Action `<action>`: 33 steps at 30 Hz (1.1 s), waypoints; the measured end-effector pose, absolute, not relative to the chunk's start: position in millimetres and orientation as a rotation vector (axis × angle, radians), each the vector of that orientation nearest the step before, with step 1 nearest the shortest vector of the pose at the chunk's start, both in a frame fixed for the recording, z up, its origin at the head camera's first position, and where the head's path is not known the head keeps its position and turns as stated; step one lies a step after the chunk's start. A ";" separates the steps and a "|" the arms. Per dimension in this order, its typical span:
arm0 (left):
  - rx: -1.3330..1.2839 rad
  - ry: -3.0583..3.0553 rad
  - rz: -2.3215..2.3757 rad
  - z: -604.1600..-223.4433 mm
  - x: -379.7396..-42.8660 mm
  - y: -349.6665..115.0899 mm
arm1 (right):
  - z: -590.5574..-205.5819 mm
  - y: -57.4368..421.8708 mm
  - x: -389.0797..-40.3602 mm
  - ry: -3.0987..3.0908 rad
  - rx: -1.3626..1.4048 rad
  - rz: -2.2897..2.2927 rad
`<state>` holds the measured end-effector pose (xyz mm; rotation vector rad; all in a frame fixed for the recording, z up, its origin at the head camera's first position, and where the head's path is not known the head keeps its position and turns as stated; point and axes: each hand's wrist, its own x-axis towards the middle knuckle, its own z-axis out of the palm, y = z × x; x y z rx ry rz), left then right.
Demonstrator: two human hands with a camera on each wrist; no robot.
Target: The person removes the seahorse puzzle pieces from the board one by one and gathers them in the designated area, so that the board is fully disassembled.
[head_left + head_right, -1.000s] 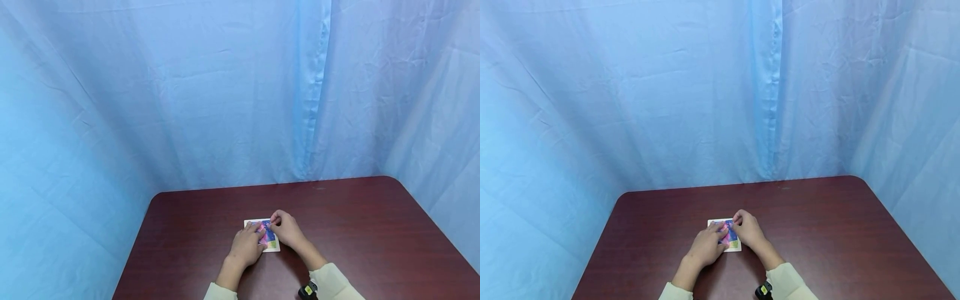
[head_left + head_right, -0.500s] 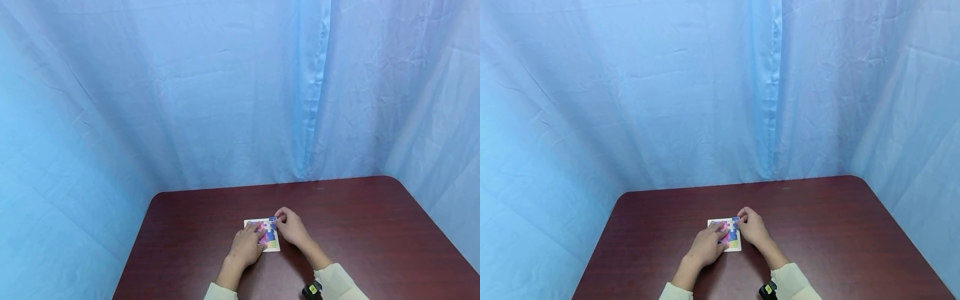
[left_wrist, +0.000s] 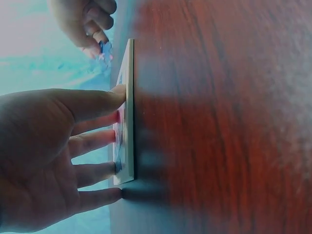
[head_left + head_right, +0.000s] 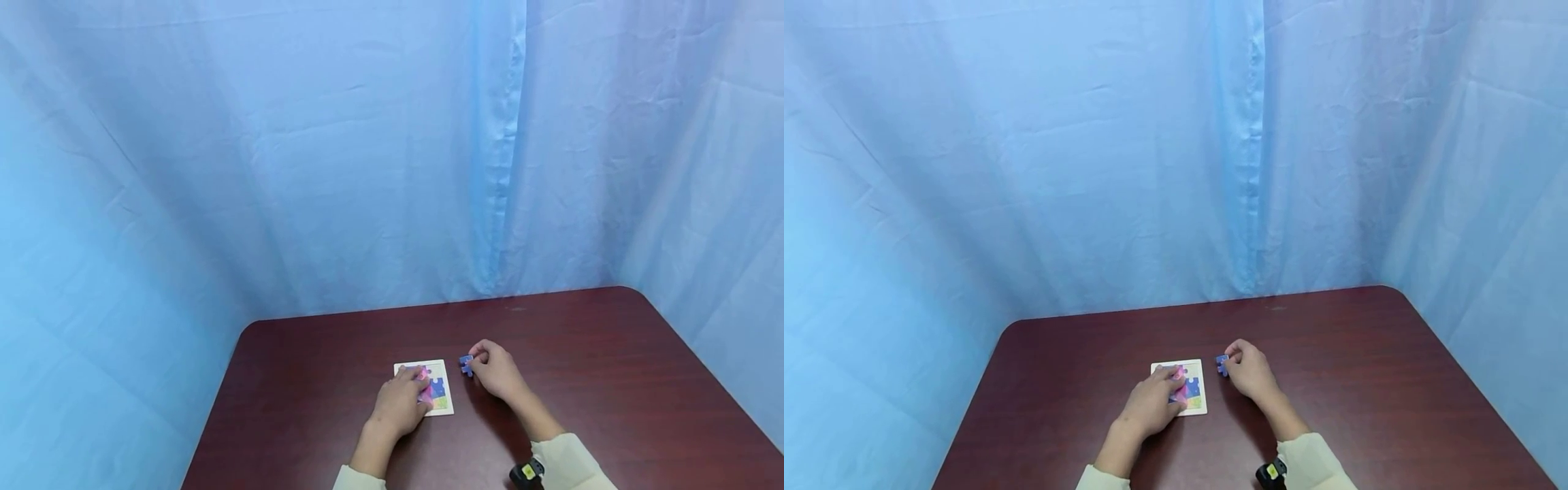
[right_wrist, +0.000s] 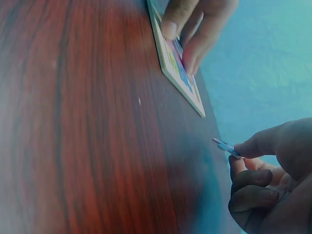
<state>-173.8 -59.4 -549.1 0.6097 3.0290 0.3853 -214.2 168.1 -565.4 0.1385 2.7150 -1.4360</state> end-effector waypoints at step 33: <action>0.581 3.048 0.411 -549.1 -170.7 -51.8 | -567.4 226.3 -211.7 2.896 0.342 -0.999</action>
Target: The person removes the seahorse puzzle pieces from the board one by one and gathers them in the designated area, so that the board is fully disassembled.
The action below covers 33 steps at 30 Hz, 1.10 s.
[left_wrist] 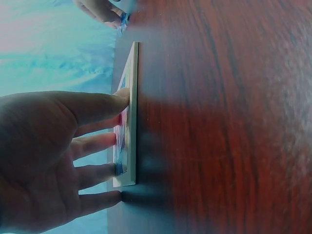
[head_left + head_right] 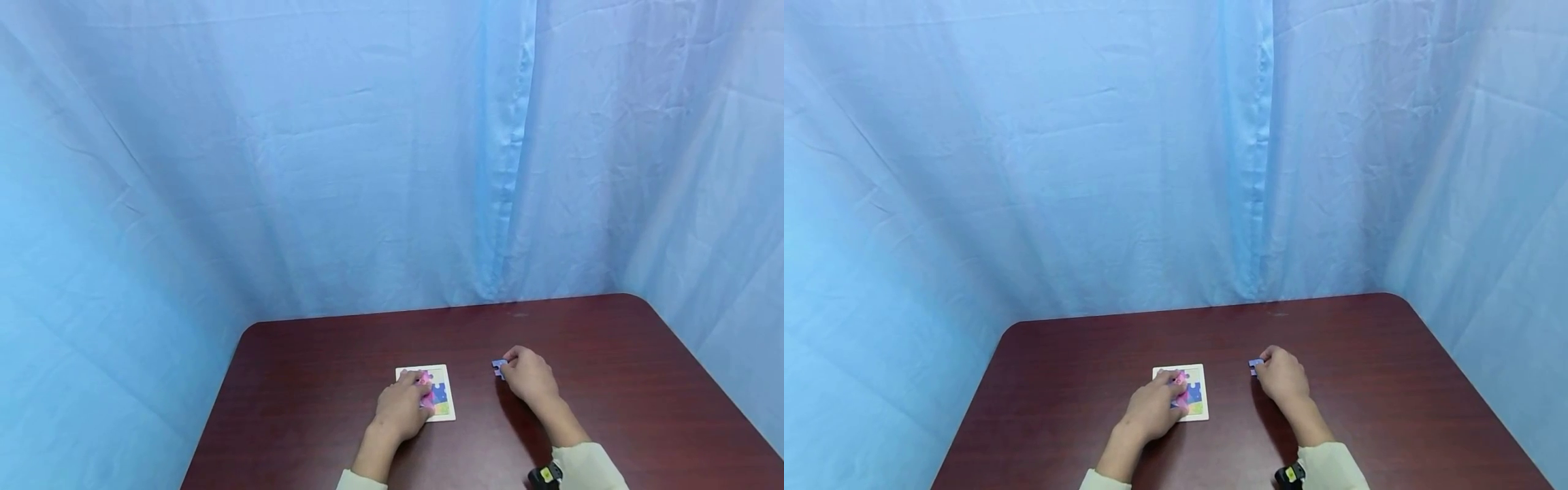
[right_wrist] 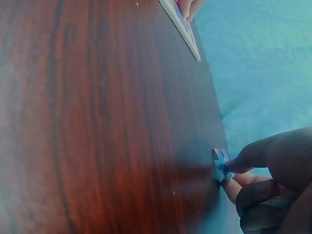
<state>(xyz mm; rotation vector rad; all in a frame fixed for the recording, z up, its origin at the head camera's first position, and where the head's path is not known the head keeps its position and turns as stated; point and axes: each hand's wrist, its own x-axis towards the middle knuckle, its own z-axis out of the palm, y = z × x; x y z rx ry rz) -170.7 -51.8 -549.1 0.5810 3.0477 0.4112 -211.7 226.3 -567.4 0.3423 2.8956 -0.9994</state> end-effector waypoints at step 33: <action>0.577 3.008 0.517 -552.1 -171.6 -58.8 | -560.3 151.0 -194.3 2.877 -0.227 -1.108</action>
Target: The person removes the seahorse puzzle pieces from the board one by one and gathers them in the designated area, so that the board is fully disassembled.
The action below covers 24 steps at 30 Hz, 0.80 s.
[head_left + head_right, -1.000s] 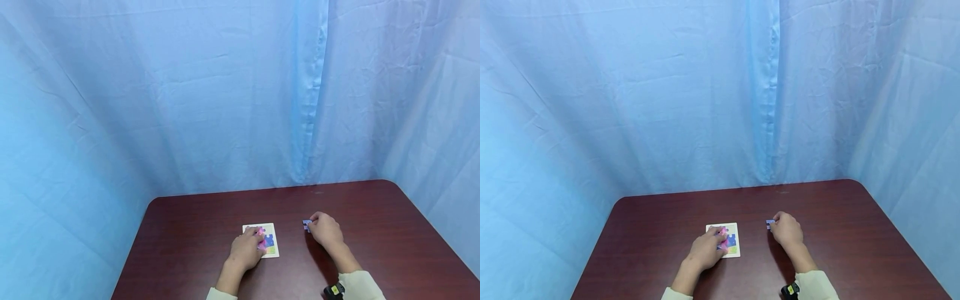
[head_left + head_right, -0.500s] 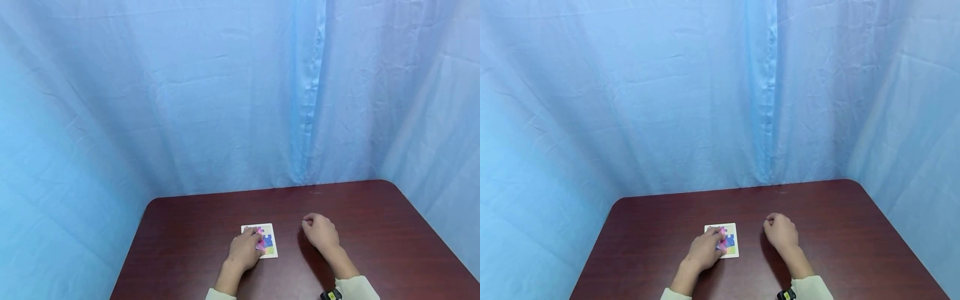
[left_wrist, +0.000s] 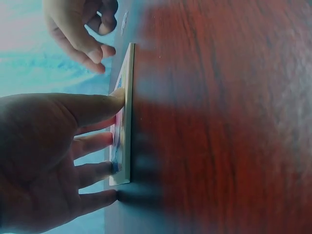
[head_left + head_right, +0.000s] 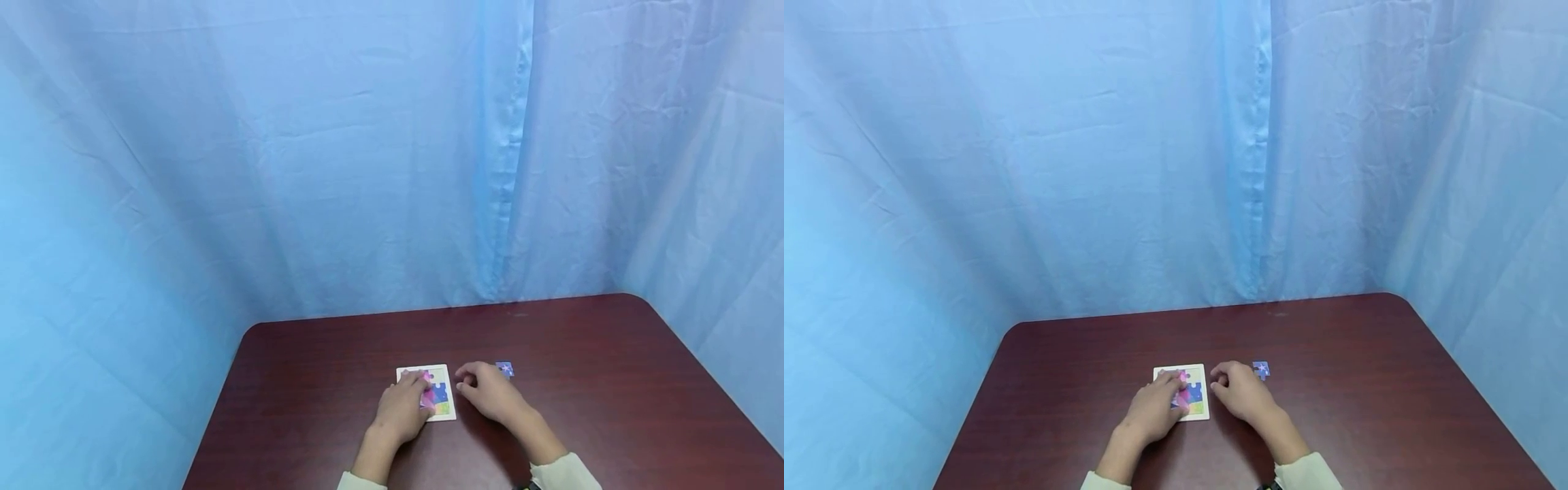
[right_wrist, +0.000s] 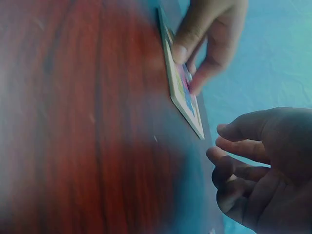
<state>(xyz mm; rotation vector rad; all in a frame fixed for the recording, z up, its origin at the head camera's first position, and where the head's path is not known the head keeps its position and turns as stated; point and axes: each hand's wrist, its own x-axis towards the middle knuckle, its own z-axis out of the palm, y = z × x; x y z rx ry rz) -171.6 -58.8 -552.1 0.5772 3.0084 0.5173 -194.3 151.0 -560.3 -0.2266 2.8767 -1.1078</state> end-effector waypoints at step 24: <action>0.591 3.023 0.334 -547.9 -171.4 -55.0 | -566.8 121.6 -192.0 2.899 -0.329 -0.972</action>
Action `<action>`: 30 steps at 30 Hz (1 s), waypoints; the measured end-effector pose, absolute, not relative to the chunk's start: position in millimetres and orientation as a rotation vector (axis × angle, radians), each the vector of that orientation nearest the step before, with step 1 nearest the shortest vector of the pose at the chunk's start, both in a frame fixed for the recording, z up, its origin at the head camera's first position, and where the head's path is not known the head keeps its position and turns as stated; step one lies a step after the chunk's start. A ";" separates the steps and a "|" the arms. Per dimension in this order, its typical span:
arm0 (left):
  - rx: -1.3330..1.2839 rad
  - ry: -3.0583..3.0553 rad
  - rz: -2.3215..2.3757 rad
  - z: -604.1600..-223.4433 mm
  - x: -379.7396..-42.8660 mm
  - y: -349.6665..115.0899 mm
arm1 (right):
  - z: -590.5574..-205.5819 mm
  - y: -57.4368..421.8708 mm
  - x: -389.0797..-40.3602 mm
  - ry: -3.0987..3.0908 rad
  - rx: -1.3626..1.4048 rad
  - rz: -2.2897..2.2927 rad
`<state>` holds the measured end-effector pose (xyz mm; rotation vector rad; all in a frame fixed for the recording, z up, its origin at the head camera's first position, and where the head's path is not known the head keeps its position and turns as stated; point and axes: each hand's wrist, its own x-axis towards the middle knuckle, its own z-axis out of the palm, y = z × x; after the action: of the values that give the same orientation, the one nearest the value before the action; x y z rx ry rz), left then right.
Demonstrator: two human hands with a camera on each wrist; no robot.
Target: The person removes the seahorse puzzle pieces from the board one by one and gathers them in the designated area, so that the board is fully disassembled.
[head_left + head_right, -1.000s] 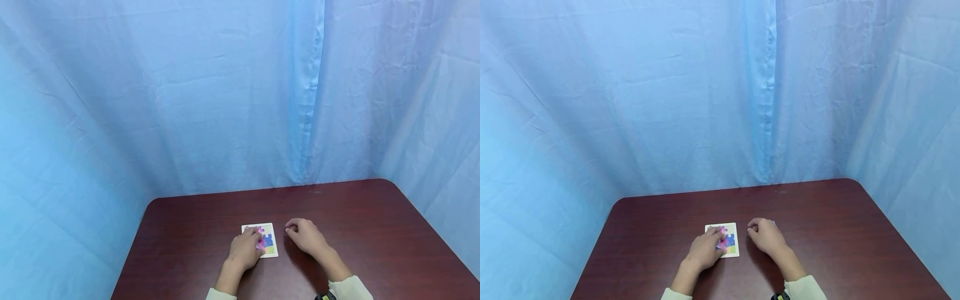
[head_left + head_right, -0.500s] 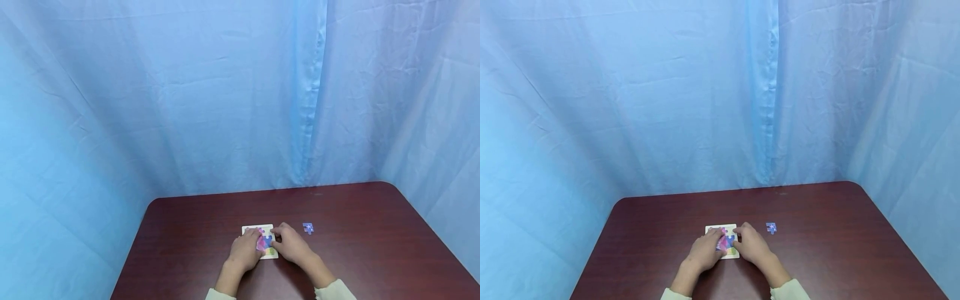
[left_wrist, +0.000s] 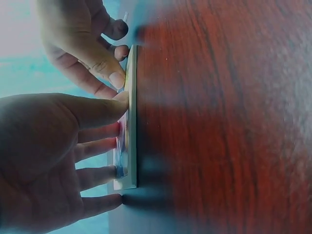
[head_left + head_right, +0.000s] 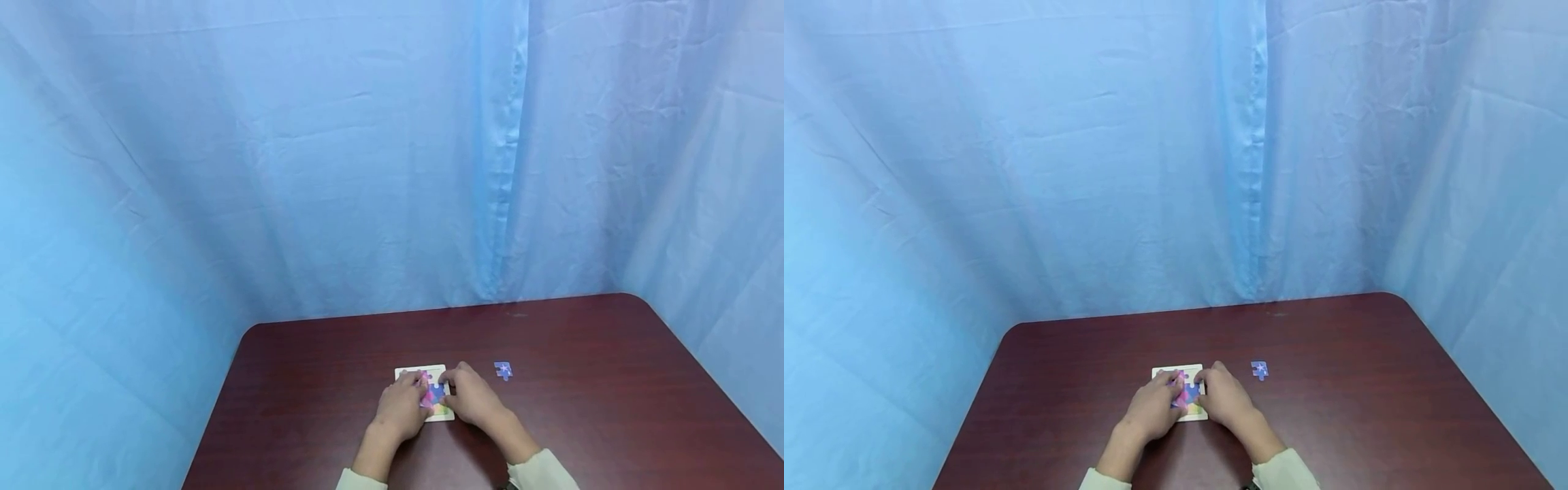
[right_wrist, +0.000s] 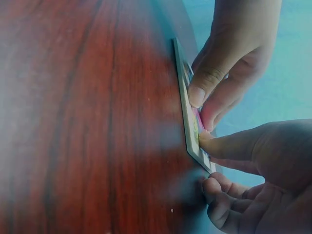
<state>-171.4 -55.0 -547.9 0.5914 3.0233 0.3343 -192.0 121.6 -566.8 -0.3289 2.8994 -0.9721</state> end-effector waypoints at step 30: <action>0.520 2.988 0.347 -548.4 -175.6 -53.5 | -562.7 120.9 -198.4 2.744 -0.202 -1.222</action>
<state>-175.6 -53.5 -548.4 0.5196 2.9883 0.3474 -198.4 120.9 -562.7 -0.2024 2.7441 -1.2225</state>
